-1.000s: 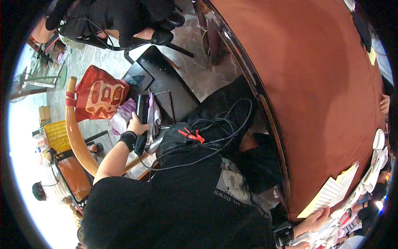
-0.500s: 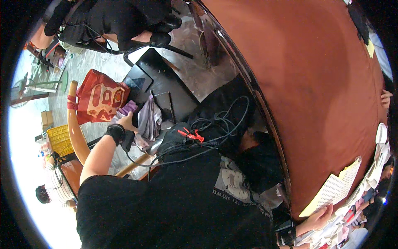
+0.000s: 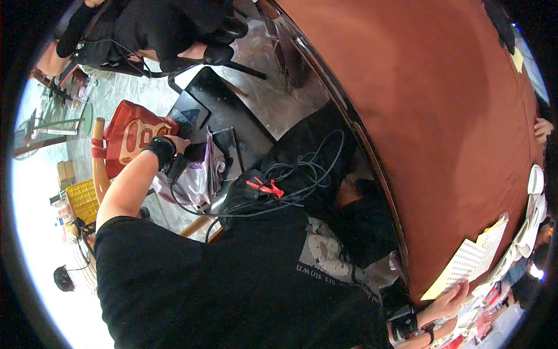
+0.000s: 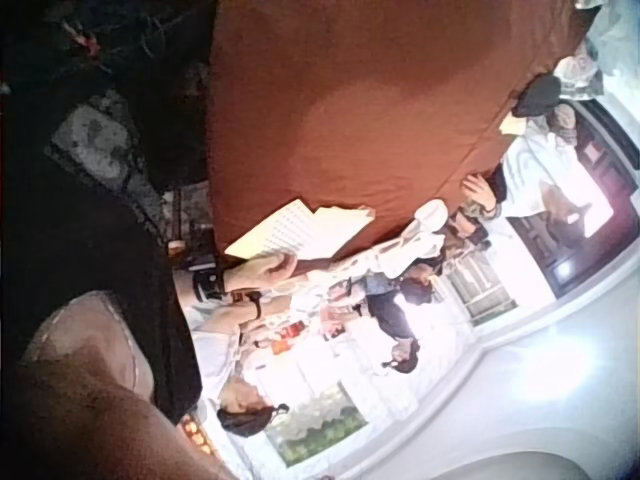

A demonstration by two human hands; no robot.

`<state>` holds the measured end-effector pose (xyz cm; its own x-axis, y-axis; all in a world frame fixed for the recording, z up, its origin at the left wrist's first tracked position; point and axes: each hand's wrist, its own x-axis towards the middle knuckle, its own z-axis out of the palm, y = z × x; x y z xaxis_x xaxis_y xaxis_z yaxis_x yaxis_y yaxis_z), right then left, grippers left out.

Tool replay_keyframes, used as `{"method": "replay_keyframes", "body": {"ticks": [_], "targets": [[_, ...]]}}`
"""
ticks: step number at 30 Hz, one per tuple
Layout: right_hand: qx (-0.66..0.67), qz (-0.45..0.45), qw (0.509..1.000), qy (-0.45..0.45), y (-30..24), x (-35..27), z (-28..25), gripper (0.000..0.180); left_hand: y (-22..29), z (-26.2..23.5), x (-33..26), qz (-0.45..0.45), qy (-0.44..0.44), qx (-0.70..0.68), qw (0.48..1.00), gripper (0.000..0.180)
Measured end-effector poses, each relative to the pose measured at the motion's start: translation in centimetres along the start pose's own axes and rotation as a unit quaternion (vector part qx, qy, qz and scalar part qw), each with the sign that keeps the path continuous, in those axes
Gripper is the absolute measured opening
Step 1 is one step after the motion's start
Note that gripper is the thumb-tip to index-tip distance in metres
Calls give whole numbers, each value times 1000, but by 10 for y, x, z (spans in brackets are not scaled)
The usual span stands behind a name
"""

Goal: Pairing white slippers and applying size labels to them.

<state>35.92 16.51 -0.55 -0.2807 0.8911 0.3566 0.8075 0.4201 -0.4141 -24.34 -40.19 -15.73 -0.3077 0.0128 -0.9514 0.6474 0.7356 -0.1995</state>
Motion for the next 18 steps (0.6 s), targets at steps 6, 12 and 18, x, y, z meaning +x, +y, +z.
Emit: {"method": "replay_keyframes", "body": {"ticks": [6, 12, 18], "targets": [[3, 43, 999, 5, -13, 0, 1, 35, 14, -23, -37, -25, -24, -16, 999, 89], [13, 40, 999, 0, -9, -1, 3, 35, 15, -22, -53, 5, -30, -69, 997, 91], [27, 16, 999, 23, 5, -1, 2, 35, 31, -39, -84, -38, -29, -80, 996, 99]]}}
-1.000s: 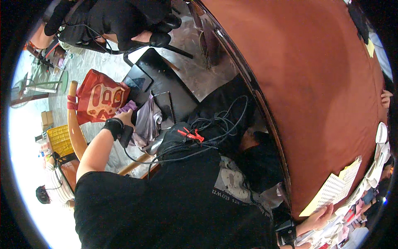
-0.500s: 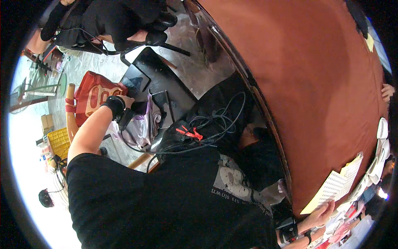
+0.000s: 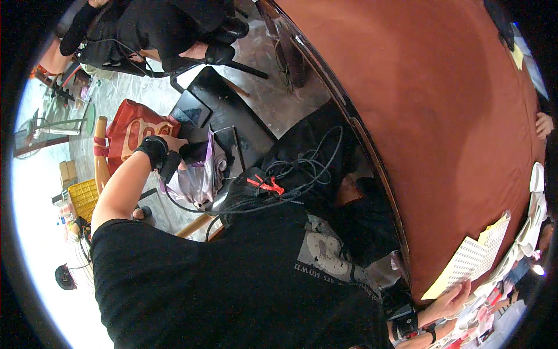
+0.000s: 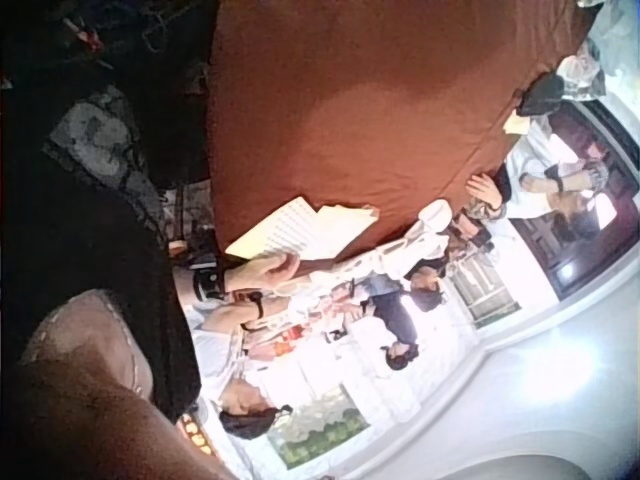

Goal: Pairing white slippers and applying size labels to them.

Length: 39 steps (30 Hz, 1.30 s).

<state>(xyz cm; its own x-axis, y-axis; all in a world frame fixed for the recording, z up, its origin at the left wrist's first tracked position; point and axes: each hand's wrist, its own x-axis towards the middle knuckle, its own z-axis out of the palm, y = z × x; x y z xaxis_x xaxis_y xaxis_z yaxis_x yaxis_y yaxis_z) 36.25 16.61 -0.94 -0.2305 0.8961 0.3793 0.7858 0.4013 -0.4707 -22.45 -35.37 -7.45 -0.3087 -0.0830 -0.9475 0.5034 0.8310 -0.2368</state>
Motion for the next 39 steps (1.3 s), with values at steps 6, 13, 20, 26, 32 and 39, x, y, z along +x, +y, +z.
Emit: {"method": "replay_keyframes", "body": {"ticks": [6, 13, 20, 26, 32, 39], "targets": [[-8, 20, 1000, -16, -16, -2, 4, 35, -18, 3, -6, -25, 13, -23, 999, 100], [12, 2, 1000, -2, -6, -2, 3, 33, -28, 6, -21, 3, 82, -98, 992, 94], [12, 18, 1000, -12, -12, -1, 3, 35, -45, 34, -12, 29, 132, -246, 960, 81], [12, 11, 1000, -8, -20, -2, 5, 34, -80, 59, 36, 22, 156, -279, 947, 87], [-36, -8, 999, -33, -20, 1, 0, 35, -62, 58, 35, 26, 208, -298, 931, 72], [-58, -3, 998, -20, -22, 2, 1, 35, -60, 71, 47, 31, 256, -274, 927, 67]]}}
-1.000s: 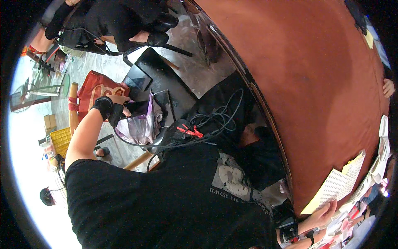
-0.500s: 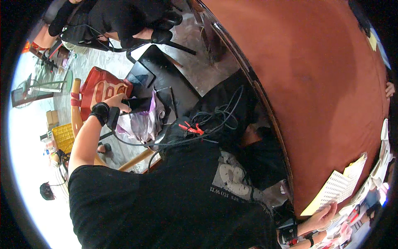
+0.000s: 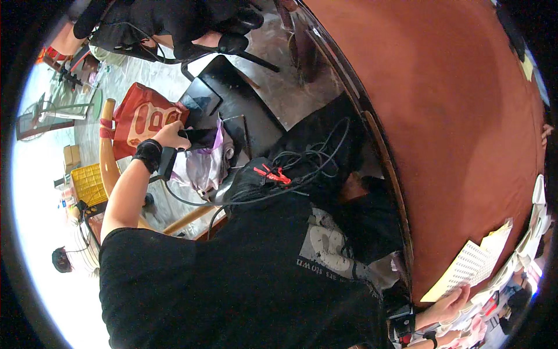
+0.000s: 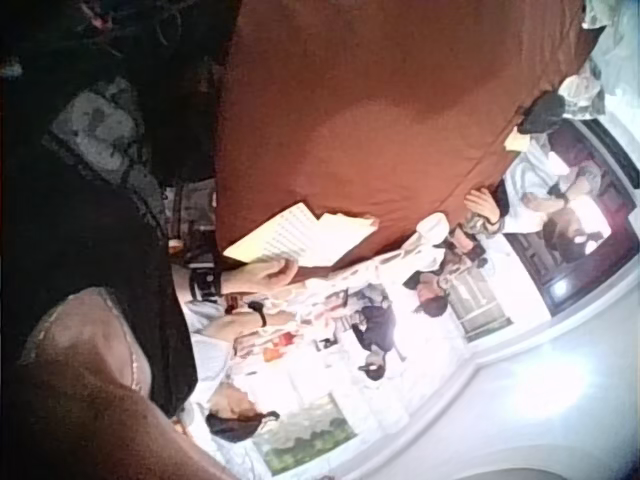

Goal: Pairing white slippers and applying size labels to them.

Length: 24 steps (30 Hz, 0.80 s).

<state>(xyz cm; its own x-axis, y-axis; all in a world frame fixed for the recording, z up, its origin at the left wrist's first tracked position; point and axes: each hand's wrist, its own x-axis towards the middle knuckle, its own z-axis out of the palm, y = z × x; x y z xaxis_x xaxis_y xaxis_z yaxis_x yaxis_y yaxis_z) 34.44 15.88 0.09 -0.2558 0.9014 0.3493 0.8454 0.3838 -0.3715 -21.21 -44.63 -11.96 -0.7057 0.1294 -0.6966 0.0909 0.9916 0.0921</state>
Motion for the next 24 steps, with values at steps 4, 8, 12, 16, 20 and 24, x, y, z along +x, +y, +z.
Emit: {"method": "replay_keyframes", "body": {"ticks": [4, 8, 12, 16, 20, 24], "targets": [[47, -6, 999, 12, 24, 4, 1, 35, 10, 1, -3, 2, 7, 2, 1000, 69], [70, -4, 997, 19, 4, -3, 6, 35, 11, -16, -14, -8, -88, -43, 995, 76], [57, 26, 998, 13, -12, -7, 1, 35, 13, -26, -22, -8, -58, -112, 992, 92], [81, 37, 996, 18, -5, -5, 4, 34, -22, -12, -9, -28, -2, -123, 992, 82], [56, 5, 998, 11, -1, -3, 2, 35, -30, -6, -11, -51, 15, -137, 989, 80], [98, 27, 995, 6, -6, -5, 4, 35, -48, 2, -7, -51, 32, -150, 987, 72]]}}
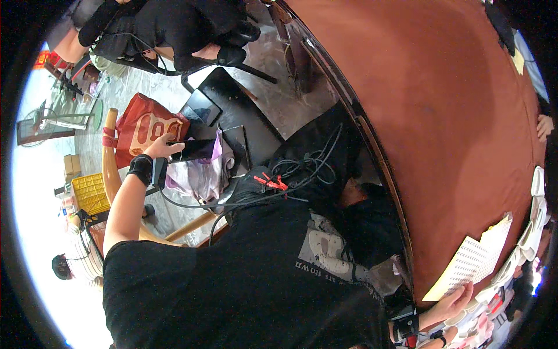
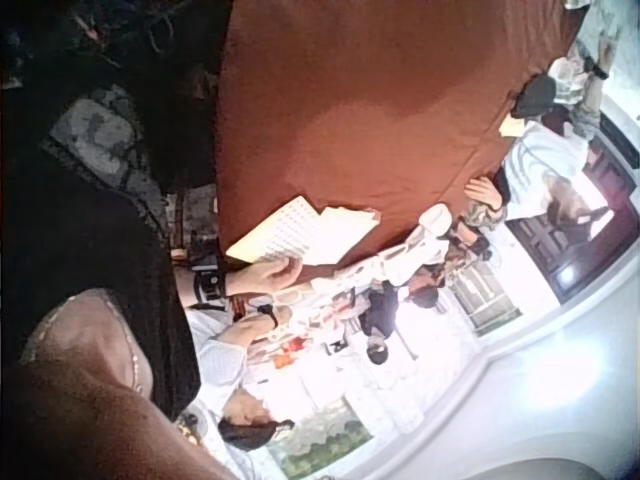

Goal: Pairing white slippers and applying size labels to them.

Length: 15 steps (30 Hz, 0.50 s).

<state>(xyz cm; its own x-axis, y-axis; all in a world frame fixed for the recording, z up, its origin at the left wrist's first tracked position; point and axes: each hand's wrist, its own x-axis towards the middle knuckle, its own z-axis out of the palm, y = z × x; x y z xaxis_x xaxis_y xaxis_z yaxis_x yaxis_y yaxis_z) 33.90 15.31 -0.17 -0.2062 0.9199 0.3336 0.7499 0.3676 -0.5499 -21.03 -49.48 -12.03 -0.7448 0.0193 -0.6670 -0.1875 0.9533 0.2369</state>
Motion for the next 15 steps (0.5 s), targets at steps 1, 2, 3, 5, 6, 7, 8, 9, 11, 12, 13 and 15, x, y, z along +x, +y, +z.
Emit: {"method": "replay_keyframes", "body": {"ticks": [1, 2, 3, 5, 6, 7, 8, 9, 11, 12, 13, 15], "targets": [[-6, 3, 1000, 1, -2, 0, 0, 34, -7, 1, 3, 15, 13, 4, 1000, 68], [-14, 6, 1000, 2, -3, -1, -1, 34, -2, 1, 2, 16, 11, 4, 1000, 68], [-17, 5, 1000, 3, -5, -1, -2, 34, 4, -1, 2, -8, -3, 1, 1000, 77], [-10, 10, 1000, 7, -7, -2, -1, 34, -10, -5, 10, -33, -12, -3, 999, 87], [-3, 12, 1000, 3, -6, -2, 3, 34, -44, -11, 25, -15, 19, -27, 999, 74], [6, 18, 1000, 8, -7, -3, 4, 35, -66, -12, 38, 6, 44, -52, 998, 61], [14, 22, 1000, 15, -9, -3, 5, 35, -72, -11, 42, 7, 43, -52, 998, 61], [14, 21, 1000, 15, -8, -3, 4, 35, -79, -11, 45, -5, 56, -129, 990, 59], [1, 11, 1000, 9, -5, -1, 1, 35, -86, -8, 51, -17, 66, -207, 976, 56], [-1, 9, 1000, 10, 0, 0, -1, 35, -88, -6, 54, -26, 88, -211, 973, 49], [-2, -3, 1000, 6, 8, 2, -3, 35, -90, -3, 56, -35, 109, -215, 970, 42], [-2, -14, 1000, 2, 22, 4, -3, 35, -103, 0, 62, -45, 153, -233, 959, 31]]}}
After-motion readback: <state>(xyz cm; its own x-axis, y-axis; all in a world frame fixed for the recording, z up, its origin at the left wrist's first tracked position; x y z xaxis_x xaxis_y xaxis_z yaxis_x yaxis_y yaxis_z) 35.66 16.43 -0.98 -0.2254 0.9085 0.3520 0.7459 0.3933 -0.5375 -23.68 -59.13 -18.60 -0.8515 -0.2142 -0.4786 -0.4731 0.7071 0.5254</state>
